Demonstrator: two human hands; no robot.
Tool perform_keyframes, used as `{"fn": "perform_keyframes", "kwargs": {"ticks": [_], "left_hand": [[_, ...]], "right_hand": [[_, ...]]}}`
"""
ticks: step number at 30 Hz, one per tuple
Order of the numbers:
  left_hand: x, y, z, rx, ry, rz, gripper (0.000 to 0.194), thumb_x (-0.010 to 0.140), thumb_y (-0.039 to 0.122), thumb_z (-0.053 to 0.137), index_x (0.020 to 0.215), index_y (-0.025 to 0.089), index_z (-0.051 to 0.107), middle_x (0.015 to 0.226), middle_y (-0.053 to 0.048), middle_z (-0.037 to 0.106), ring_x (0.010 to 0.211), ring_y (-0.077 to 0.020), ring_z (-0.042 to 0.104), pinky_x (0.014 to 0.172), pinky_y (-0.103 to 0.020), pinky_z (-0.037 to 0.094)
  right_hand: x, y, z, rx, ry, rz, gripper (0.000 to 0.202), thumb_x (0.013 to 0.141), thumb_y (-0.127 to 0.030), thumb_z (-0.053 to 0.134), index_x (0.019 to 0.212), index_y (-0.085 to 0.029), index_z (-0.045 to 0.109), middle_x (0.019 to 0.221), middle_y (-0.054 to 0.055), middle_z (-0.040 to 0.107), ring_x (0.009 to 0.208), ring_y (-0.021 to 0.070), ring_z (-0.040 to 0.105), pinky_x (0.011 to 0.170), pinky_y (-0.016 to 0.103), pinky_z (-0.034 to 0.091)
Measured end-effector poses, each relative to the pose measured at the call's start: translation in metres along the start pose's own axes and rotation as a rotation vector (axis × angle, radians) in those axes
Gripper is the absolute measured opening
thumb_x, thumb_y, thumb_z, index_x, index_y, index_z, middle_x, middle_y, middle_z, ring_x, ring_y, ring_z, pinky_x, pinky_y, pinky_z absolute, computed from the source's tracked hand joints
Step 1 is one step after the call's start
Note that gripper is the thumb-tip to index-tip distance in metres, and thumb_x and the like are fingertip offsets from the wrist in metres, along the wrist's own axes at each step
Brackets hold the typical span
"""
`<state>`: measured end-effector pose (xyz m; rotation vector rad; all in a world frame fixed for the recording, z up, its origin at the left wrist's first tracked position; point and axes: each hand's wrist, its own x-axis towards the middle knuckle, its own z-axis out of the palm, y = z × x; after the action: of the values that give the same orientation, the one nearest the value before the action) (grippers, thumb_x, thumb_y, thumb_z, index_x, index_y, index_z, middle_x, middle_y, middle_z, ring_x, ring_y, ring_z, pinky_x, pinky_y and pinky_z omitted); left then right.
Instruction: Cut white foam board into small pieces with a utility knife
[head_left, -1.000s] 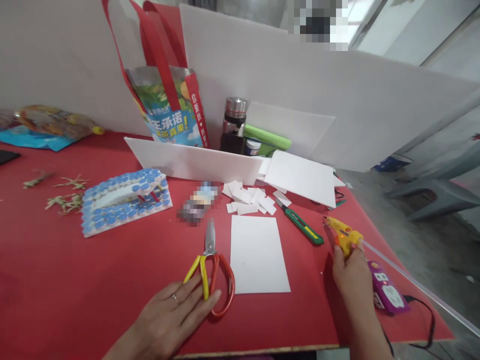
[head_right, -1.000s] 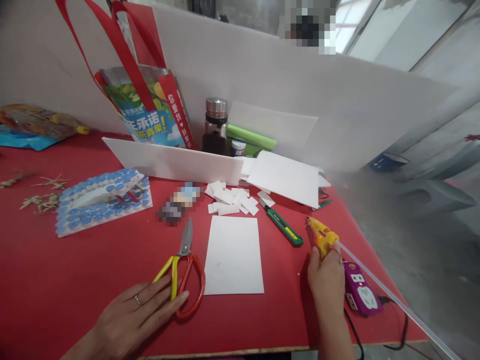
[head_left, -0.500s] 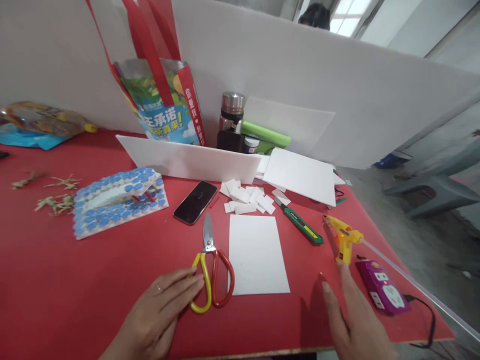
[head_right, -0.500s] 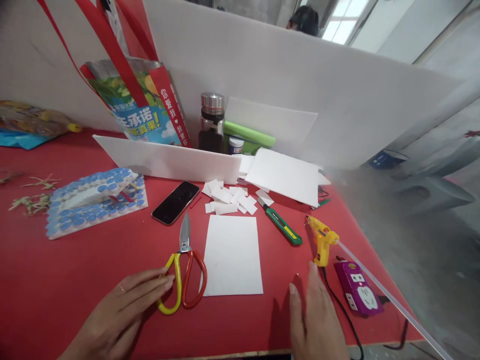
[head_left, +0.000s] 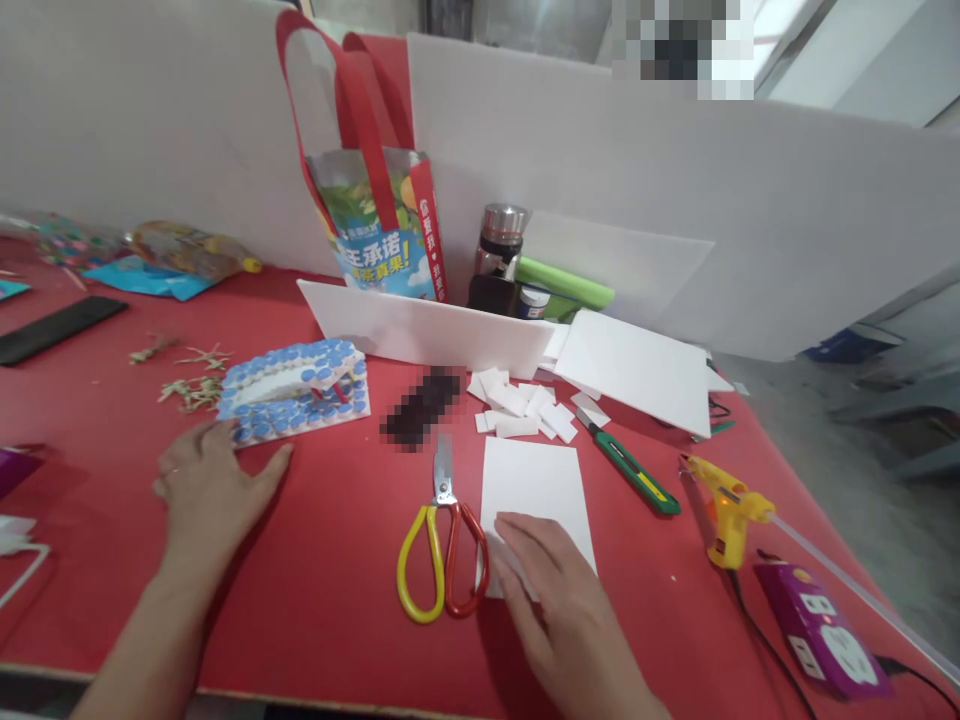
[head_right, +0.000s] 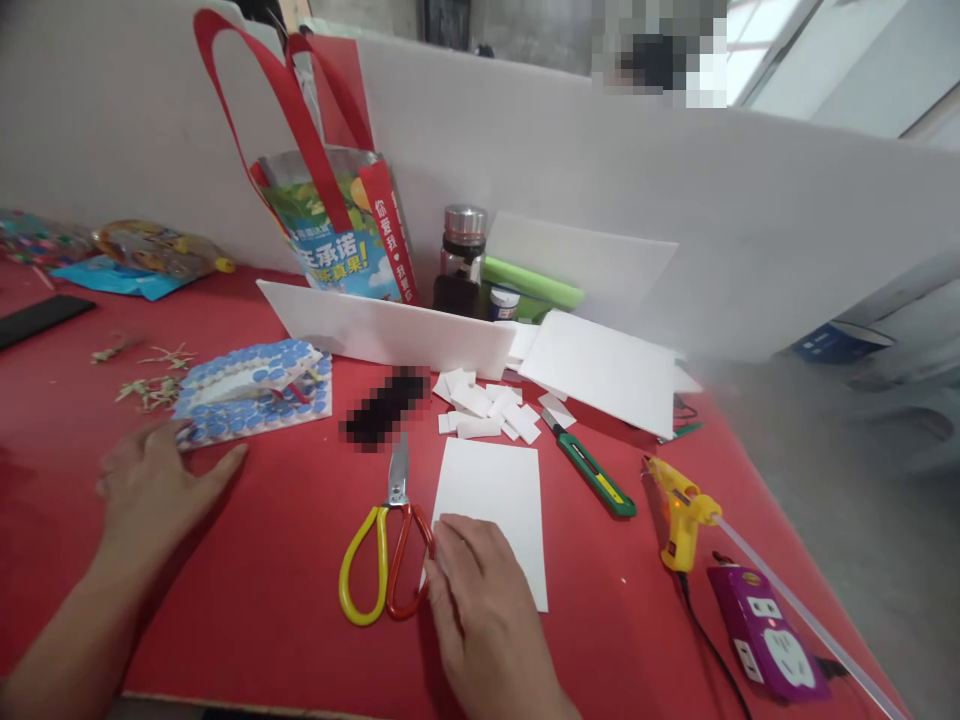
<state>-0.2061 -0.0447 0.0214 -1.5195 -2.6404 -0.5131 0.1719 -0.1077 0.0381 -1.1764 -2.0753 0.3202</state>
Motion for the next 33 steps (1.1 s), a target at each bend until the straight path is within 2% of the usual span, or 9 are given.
{"fn": "perform_keyframes", "kwargs": {"ticks": [2,5,9,13,17,21,24,28,33], "left_hand": [[0.001,-0.008,0.003,-0.017,0.020,0.040,0.079,0.099,0.061,0.052,0.152,0.003,0.046,0.163,-0.033,0.039,0.150,-0.0525,0.038,0.119,-0.071,0.034],[0.011,-0.016,0.006,-0.028,-0.060,0.085,0.085,0.099,0.060,0.053,0.157,0.000,0.039,0.164,-0.031,0.039,0.154,-0.0483,0.037,0.123,-0.065,0.033],[0.020,-0.015,-0.003,0.021,-0.133,0.068,0.085,0.099,0.065,0.050,0.157,0.004,0.043,0.160,-0.029,0.041,0.148,-0.0492,0.043,0.119,-0.065,0.038],[0.005,-0.005,-0.011,0.085,-0.153,0.112,0.080,0.099,0.065,0.047,0.154,0.007,0.050,0.142,-0.028,0.052,0.136,-0.0494,0.053,0.110,-0.065,0.046],[-0.019,0.001,-0.007,0.192,-0.101,0.235,0.070,0.099,0.063,0.047,0.138,0.008,0.062,0.131,-0.026,0.057,0.130,-0.0508,0.054,0.107,-0.068,0.046],[-0.032,0.004,0.004,0.100,-0.008,0.309,0.057,0.099,0.057,0.045,0.133,0.013,0.061,0.132,-0.022,0.055,0.131,-0.0482,0.054,0.112,-0.069,0.041],[-0.034,0.005,0.011,0.050,0.041,0.329,0.052,0.098,0.054,0.050,0.131,0.015,0.061,0.132,-0.020,0.056,0.133,-0.0462,0.054,0.117,-0.068,0.036],[-0.028,0.003,0.018,0.062,0.049,0.414,0.049,0.099,0.049,0.054,0.133,0.014,0.063,0.130,-0.023,0.059,0.128,-0.0435,0.057,0.114,-0.065,0.039],[-0.022,0.007,0.027,0.078,0.037,0.474,0.055,0.102,0.053,0.050,0.136,0.011,0.063,0.129,-0.024,0.059,0.125,-0.0407,0.059,0.116,-0.059,0.038]], "right_hand": [[0.001,0.000,0.005,0.026,-0.031,-0.003,0.028,0.105,-0.014,0.054,0.129,-0.017,0.068,0.116,0.013,0.077,0.103,0.0251,0.075,0.088,0.041,0.069],[0.000,0.004,0.009,0.023,-0.034,0.003,0.028,0.106,-0.015,0.053,0.130,-0.017,0.067,0.117,0.013,0.076,0.104,0.0256,0.074,0.089,0.043,0.069],[-0.004,0.009,0.012,0.020,-0.039,0.012,0.028,0.106,-0.016,0.053,0.131,-0.019,0.067,0.117,0.013,0.076,0.104,0.0258,0.075,0.088,0.043,0.069],[-0.008,0.009,0.017,0.035,-0.056,0.016,0.028,0.106,-0.016,0.054,0.131,-0.018,0.067,0.117,0.013,0.076,0.104,0.0254,0.075,0.089,0.042,0.069],[-0.010,0.010,0.019,0.041,-0.085,0.015,0.029,0.105,-0.015,0.054,0.131,-0.017,0.067,0.118,0.013,0.076,0.104,0.0257,0.074,0.090,0.041,0.069],[-0.010,0.010,0.019,0.051,-0.116,0.021,0.029,0.105,-0.014,0.053,0.130,-0.016,0.066,0.118,0.014,0.075,0.104,0.0260,0.074,0.090,0.042,0.068],[-0.010,0.009,0.021,0.064,-0.134,0.018,0.029,0.105,-0.014,0.053,0.130,-0.017,0.066,0.118,0.014,0.075,0.105,0.0261,0.073,0.091,0.043,0.068],[-0.010,0.007,0.025,0.068,-0.130,-0.002,0.029,0.104,-0.012,0.053,0.130,-0.017,0.064,0.118,0.014,0.075,0.104,0.0260,0.074,0.090,0.042,0.068],[-0.012,0.007,0.027,0.066,-0.109,-0.015,0.030,0.103,-0.012,0.053,0.131,-0.018,0.064,0.118,0.014,0.075,0.104,0.0257,0.074,0.090,0.041,0.068]]}}
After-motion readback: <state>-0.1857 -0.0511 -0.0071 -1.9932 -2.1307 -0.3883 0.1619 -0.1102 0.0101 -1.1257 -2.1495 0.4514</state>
